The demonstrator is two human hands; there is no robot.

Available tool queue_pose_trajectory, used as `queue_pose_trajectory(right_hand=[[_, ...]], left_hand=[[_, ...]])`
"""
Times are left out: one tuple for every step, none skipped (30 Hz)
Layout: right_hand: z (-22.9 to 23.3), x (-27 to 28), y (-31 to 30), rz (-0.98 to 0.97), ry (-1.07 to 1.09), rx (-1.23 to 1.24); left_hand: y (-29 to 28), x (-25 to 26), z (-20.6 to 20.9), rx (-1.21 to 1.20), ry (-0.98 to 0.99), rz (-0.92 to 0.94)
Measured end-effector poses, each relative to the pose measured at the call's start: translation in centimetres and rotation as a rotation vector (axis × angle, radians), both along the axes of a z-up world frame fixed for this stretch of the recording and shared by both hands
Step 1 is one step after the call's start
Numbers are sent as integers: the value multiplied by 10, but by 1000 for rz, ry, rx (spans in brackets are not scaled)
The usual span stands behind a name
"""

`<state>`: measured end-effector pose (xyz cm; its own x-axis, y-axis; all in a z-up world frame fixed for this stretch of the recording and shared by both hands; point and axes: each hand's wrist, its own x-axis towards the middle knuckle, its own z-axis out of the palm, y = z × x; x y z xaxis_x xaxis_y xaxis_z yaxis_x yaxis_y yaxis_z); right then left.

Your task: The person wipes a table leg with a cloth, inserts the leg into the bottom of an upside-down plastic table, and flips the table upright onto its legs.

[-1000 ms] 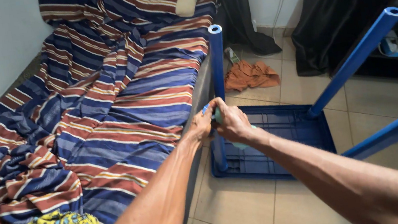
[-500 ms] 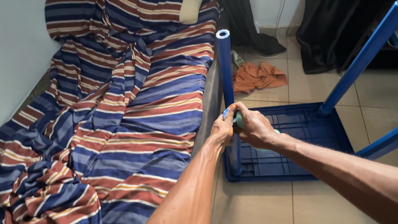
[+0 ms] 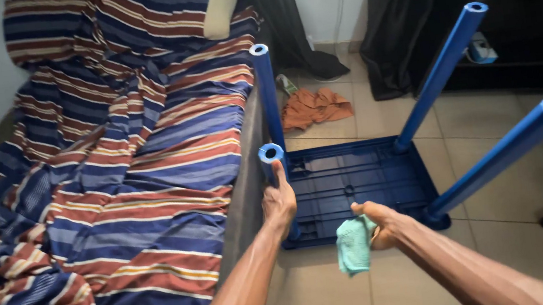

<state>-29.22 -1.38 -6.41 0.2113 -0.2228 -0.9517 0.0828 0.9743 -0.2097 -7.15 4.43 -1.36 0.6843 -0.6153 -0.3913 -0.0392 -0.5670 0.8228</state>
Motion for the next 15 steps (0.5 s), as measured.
queue_pose_trajectory(right_hand=[[-6,-10,5,-10,-24,9],[-12,-17,12,-21,-48,19],[-15,-21,14,-24,-77,25],[-17,-26,16,-65,-99,17],[-17,-28,19,-88,-124,15],[-16,-30,22,-112,-149,13],[-10,-32,27,-40,-110,-28],[-4,-33,35,31,-72,-69],[5,-35,45,101,-34,-110],[13,-37,56,238,36,-193],[22,-39,69,392,102,-276],[30,-40,79,546,166,-361],[37,-39,87,592,108,-352],[43,-37,94,637,51,-341],[47,-35,101,678,-8,-328]], left_hand=[[11,-16,-8,29,-42,-75],[22,-33,-13,57,-84,-150],[38,-49,-15,90,-100,-261],[48,-63,-11,124,-116,-371],[60,-74,-5,246,98,-375],[73,-86,1,360,315,-381],[82,-94,7,321,345,-377],[95,-102,10,281,375,-372],[107,-109,9,240,404,-368],[116,-113,6,197,399,-310],[127,-116,1,152,396,-234],[137,-117,-5,108,391,-158],[148,-116,-11,101,395,-91],[159,-114,-17,94,398,-25],[172,-112,-22,88,398,39]])
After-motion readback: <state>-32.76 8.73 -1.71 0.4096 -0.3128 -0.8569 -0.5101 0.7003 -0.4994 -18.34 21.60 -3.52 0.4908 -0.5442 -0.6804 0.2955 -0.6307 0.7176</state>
